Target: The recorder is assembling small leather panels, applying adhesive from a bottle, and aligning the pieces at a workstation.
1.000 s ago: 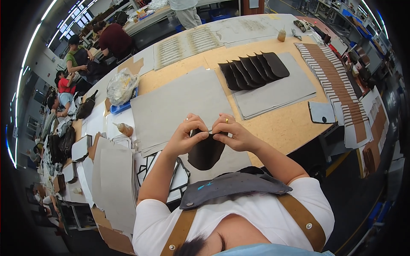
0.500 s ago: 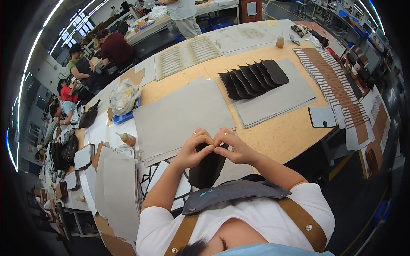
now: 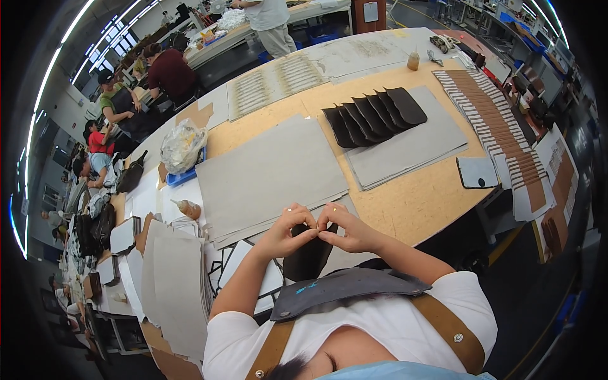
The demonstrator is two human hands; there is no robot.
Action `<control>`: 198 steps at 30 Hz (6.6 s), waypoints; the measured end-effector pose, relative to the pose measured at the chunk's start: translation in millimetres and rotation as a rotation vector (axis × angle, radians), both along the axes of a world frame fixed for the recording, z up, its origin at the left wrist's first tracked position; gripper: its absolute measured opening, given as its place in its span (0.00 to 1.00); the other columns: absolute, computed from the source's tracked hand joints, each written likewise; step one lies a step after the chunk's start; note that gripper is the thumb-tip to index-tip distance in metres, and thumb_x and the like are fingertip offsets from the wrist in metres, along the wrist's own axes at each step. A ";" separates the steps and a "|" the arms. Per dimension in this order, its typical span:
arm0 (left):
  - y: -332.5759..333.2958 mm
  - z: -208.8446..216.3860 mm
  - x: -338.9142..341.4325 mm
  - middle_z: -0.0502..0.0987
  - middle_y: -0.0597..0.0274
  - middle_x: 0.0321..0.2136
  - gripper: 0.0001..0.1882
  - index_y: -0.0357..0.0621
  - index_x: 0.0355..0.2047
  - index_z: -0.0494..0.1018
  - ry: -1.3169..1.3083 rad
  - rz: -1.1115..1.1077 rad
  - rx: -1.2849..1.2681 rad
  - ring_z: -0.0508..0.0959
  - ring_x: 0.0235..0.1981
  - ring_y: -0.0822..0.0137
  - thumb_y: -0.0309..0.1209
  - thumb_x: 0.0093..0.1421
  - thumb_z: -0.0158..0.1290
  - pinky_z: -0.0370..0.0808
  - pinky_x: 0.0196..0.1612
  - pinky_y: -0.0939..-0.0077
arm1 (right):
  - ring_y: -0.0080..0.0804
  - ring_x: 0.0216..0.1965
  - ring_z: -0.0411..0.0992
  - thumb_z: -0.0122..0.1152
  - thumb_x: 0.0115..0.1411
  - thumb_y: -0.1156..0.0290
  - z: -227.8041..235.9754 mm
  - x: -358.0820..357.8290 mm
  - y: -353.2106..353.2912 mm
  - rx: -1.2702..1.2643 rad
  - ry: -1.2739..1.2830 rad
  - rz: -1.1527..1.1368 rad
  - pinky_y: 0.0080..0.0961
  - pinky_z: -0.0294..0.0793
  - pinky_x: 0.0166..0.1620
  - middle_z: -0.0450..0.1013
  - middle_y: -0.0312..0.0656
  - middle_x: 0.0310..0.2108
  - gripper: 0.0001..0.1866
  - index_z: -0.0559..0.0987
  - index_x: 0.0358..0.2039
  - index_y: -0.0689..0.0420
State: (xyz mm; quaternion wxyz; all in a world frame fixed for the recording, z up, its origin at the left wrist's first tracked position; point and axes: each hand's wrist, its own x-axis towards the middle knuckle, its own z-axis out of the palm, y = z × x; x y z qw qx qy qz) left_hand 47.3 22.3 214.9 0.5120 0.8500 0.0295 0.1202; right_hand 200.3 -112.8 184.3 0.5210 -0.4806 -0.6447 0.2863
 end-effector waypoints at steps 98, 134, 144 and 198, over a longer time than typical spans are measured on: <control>86.7 -199.2 -128.4 0.70 0.57 0.38 0.27 0.40 0.50 0.61 0.268 1.130 -0.350 0.70 0.25 0.72 0.37 0.53 0.56 0.71 0.29 0.76 | 0.32 0.17 0.69 0.52 0.56 0.63 -118.9 23.9 -9.8 -1.274 0.987 -0.592 0.27 0.71 0.21 0.71 0.41 0.20 0.11 0.69 0.31 0.59; -14.2 -104.3 -54.8 0.72 0.48 0.43 0.40 0.35 0.52 0.62 0.094 0.507 -0.325 0.72 0.43 0.54 0.44 0.42 0.63 0.69 0.45 0.65 | 0.38 0.43 0.71 0.46 0.56 0.40 -78.8 -62.1 16.0 -1.139 1.668 -0.033 0.31 0.78 0.40 0.64 0.49 0.49 0.36 0.63 0.53 0.58; -3.4 -116.4 -70.3 0.69 0.54 0.44 0.22 0.43 0.50 0.66 -0.002 0.593 -0.114 0.72 0.44 0.60 0.33 0.55 0.53 0.68 0.45 0.70 | 0.32 0.38 0.69 0.58 0.53 0.49 -72.1 4.6 22.9 -0.668 1.636 -0.018 0.31 0.72 0.40 0.70 0.39 0.40 0.25 0.70 0.47 0.50; -25.2 -131.8 -12.3 0.75 0.67 0.27 0.13 0.51 0.33 0.75 0.565 -0.076 0.617 0.71 0.39 0.64 0.23 0.47 0.47 0.58 0.52 0.65 | 0.41 0.40 0.71 0.43 0.57 0.40 -83.3 120.0 -97.7 -0.268 1.392 -0.546 0.32 0.72 0.41 0.67 0.56 0.45 0.35 0.64 0.51 0.60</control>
